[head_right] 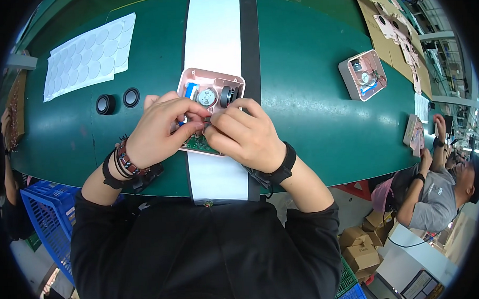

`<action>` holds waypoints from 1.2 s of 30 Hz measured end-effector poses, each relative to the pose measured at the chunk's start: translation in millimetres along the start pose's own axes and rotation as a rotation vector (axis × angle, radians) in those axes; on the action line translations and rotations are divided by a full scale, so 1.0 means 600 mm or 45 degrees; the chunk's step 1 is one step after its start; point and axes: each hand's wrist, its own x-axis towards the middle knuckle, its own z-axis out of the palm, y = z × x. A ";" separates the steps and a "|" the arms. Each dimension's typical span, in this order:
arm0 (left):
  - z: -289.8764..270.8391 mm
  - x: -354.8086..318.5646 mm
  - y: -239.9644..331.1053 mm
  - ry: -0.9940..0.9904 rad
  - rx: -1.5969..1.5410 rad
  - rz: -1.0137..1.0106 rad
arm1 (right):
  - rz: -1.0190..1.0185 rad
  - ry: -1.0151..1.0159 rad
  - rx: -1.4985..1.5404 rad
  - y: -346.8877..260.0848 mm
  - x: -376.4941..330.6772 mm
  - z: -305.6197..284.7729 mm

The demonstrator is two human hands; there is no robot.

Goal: The person assembles a device by connecting wires to a circuit board inside a pink plastic housing before setting it aside. They then peel a circular sticker from a sheet and press it onto a separate speaker component.

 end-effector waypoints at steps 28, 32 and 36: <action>0.003 -0.002 0.005 -0.012 -0.019 0.015 | 0.190 0.170 -0.268 -0.019 -0.008 0.009; 0.003 -0.005 0.006 -0.042 -0.103 -0.090 | 0.296 0.118 -0.265 -0.026 -0.005 0.007; 0.007 -0.007 0.004 0.126 -0.018 0.037 | 0.361 0.104 0.035 -0.017 -0.007 0.012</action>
